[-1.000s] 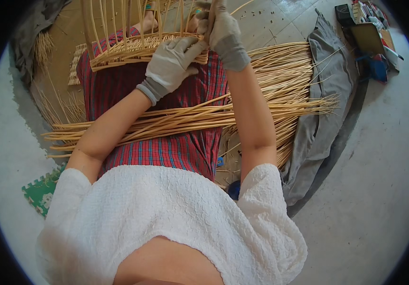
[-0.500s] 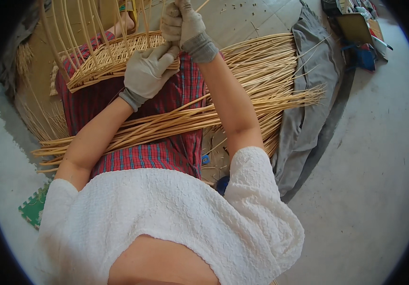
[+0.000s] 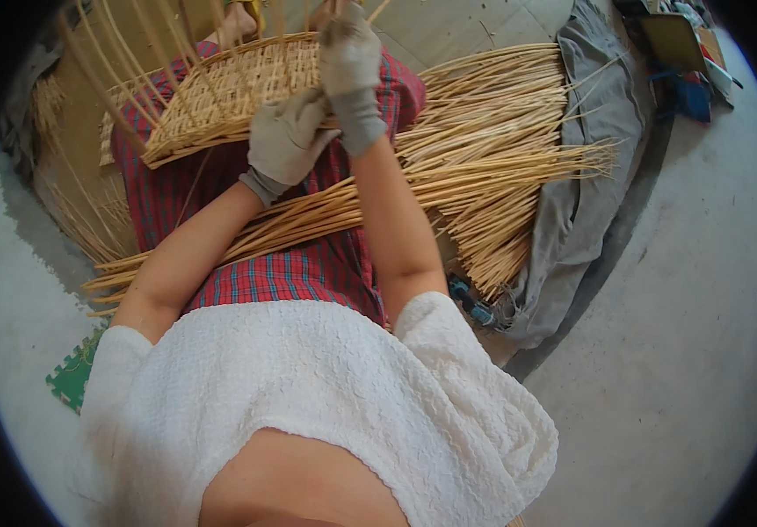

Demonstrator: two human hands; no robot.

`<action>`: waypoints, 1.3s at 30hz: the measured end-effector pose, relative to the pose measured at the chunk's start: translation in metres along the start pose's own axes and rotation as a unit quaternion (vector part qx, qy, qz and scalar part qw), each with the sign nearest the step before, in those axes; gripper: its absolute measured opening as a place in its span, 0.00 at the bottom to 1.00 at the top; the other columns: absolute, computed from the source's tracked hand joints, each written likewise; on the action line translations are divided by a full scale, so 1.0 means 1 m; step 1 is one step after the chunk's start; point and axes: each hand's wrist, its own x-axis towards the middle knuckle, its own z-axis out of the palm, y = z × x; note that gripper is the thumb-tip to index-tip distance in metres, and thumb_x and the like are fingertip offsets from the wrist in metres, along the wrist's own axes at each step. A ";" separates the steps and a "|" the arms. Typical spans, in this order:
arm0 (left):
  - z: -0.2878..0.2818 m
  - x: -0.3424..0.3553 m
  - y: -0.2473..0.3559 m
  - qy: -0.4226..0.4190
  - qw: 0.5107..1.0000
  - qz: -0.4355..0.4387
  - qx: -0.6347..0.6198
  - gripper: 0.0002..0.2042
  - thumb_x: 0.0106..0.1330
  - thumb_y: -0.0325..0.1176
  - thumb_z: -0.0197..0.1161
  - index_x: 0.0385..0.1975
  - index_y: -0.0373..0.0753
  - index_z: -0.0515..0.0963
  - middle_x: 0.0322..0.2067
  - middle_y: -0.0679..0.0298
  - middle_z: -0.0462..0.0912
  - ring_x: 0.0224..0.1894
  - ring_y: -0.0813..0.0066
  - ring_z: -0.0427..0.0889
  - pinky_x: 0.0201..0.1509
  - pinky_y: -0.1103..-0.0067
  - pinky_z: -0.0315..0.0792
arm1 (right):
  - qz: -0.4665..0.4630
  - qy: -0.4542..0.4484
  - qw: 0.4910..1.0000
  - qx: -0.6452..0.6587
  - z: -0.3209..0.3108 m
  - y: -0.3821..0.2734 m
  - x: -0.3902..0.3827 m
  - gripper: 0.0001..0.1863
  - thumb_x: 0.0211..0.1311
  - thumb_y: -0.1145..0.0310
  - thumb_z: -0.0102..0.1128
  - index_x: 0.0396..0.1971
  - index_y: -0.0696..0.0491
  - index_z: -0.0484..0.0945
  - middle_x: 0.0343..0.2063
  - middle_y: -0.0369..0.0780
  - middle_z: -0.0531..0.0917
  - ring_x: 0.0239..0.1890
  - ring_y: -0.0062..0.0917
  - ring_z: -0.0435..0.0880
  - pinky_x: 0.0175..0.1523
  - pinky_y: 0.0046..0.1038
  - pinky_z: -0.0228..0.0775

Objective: The person weaves a basket by hand, interlacing thin bamboo strips through a vertical frame. They use pliers to cut excess material and a tape measure to check dimensions, continuing the weaving process on the floor.

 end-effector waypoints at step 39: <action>-0.149 -0.073 -0.038 -0.158 0.987 0.011 -0.013 0.18 0.70 0.40 0.68 0.56 0.43 0.81 0.37 0.61 0.86 0.44 0.64 0.86 0.59 0.69 0.76 | -0.087 -0.151 0.889 -0.423 -0.086 -0.045 -0.130 0.08 0.51 0.63 0.78 0.32 0.45 0.92 0.31 0.35 0.90 0.40 0.31 0.87 0.53 0.33 0.76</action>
